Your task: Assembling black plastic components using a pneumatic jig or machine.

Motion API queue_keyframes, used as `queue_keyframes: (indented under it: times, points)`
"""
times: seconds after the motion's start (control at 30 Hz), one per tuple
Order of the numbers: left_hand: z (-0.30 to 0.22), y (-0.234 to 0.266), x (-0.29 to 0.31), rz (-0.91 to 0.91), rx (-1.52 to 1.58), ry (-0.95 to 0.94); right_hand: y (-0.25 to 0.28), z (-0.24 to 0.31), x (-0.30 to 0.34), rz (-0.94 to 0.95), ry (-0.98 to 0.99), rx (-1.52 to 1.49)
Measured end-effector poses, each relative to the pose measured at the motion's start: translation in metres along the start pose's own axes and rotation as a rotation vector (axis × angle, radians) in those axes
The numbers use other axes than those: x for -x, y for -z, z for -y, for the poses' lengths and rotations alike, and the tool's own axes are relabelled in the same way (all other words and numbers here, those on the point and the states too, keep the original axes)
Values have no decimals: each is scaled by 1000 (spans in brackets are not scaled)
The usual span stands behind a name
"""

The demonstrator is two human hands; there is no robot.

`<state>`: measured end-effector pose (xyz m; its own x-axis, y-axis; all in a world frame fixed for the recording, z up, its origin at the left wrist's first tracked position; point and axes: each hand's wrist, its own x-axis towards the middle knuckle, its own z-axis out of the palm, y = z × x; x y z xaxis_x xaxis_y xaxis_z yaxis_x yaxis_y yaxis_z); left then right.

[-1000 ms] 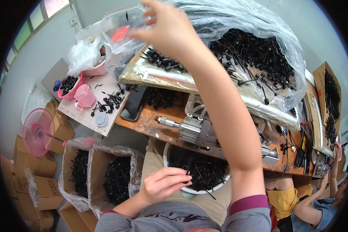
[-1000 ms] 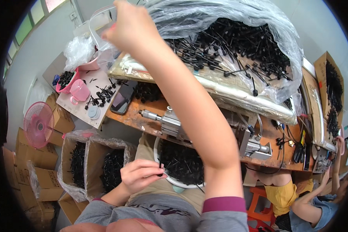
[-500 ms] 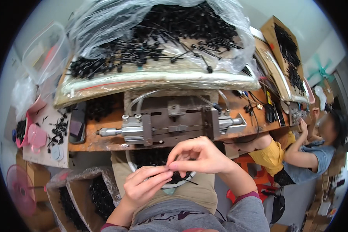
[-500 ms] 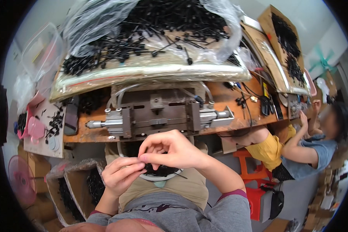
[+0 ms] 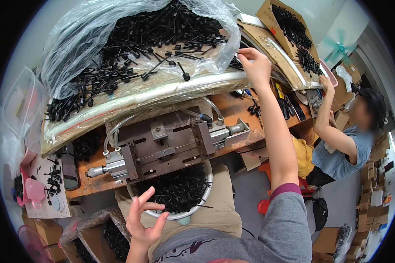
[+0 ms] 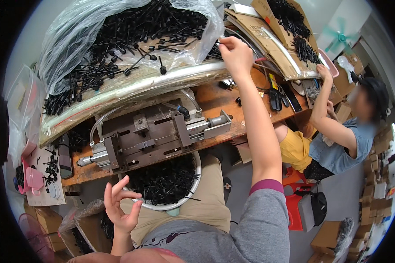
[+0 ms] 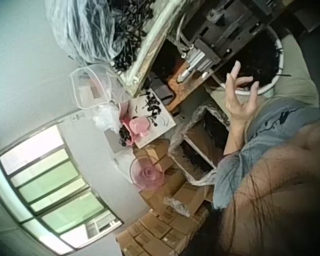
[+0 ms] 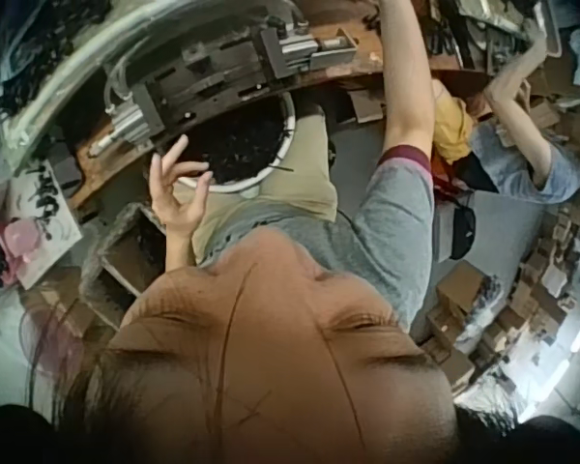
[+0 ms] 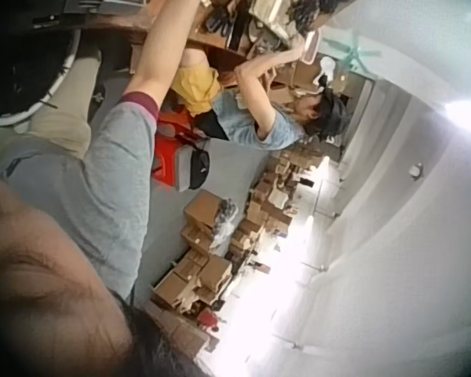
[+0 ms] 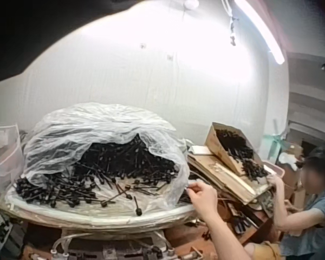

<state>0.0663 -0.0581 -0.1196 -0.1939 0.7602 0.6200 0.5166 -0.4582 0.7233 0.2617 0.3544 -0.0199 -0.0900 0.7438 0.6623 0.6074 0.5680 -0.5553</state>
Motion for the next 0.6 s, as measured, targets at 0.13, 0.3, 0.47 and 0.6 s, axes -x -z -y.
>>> queue_keyframes:
  times: [0.13, 0.3, 0.47, 0.6]
  points:
    - [1, 3, 5, -87, -5, -10, 3, -7, -4, 15, -2, -39]
    - [9, 12, 17, -101, -19, 79, 20, -7, 3, -53, -35, -294]
    - [11, 11, 12, -107, -1, 20, 25, 26, -1, -25, 40, -366]
    - [13, 14, 16, -109, -3, 8, 15, 67, 2, -3, 200, -280]
